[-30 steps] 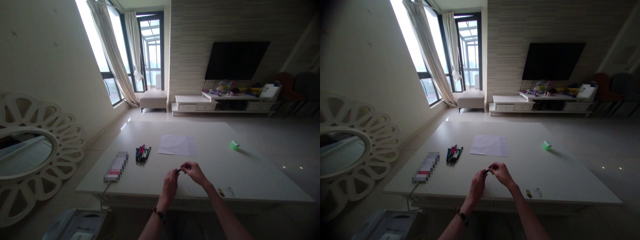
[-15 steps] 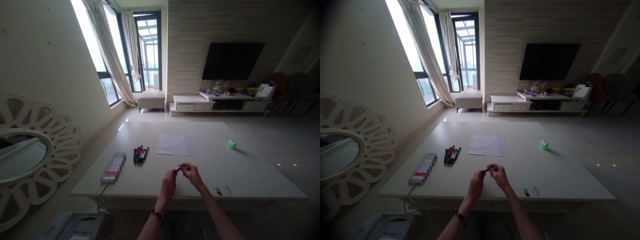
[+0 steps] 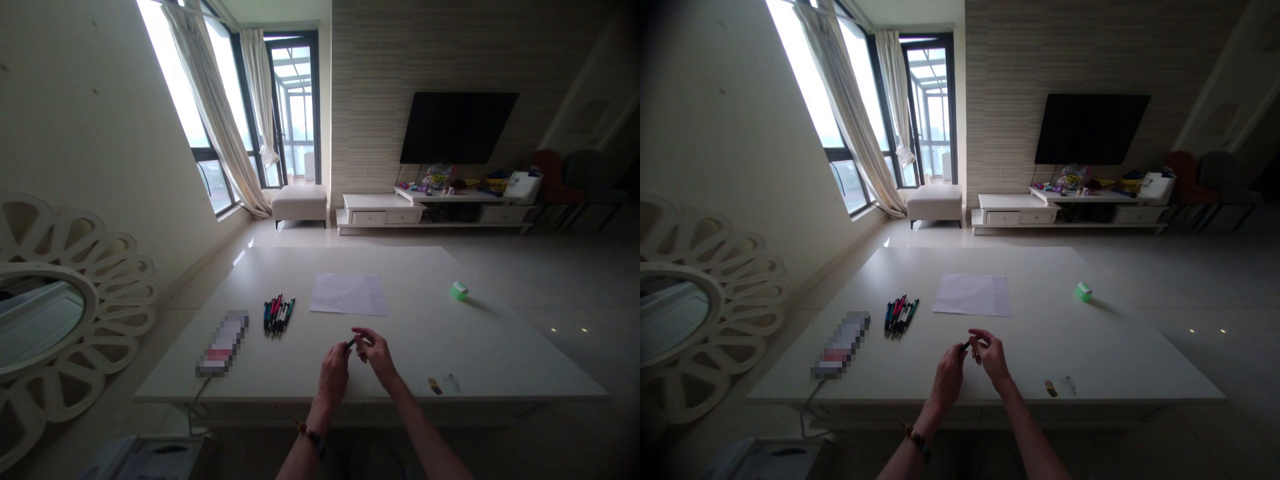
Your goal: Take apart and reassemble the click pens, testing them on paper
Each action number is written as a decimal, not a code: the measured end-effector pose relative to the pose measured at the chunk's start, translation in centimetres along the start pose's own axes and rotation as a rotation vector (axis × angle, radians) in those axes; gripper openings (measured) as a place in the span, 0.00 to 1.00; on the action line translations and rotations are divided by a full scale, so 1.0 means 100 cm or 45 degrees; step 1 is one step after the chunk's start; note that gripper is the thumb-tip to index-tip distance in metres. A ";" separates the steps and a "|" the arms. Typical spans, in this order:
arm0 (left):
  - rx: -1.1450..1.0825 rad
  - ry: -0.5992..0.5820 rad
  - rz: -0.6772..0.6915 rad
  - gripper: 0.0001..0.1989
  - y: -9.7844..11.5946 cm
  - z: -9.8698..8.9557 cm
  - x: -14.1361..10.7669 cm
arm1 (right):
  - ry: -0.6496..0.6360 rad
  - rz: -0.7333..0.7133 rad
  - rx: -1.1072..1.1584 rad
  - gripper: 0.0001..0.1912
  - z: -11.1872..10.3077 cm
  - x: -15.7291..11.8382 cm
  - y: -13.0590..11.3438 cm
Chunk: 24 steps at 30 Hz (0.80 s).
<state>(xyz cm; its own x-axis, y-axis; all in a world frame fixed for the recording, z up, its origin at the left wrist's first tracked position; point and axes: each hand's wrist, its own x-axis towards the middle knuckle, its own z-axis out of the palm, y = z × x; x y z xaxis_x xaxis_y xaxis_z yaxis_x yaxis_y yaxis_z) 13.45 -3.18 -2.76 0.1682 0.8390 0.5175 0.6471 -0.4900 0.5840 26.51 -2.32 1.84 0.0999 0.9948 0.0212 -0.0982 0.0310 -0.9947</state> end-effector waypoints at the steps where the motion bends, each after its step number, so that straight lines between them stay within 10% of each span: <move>1: -0.005 -0.007 -0.002 0.09 0.000 0.000 0.000 | 0.010 0.013 0.008 0.22 0.000 0.000 0.000; 24: -0.088 -0.039 -0.070 0.09 -0.001 0.000 -0.001 | 0.085 -0.005 0.146 0.21 0.013 -0.008 0.003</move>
<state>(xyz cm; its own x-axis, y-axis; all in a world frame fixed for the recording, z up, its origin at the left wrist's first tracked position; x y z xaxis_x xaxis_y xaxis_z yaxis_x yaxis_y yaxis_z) 13.40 -3.15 -2.89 0.1571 0.8715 0.4646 0.6035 -0.4571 0.6533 25.09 -3.01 1.64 0.1656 0.9861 0.0147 -0.2101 0.0499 -0.9764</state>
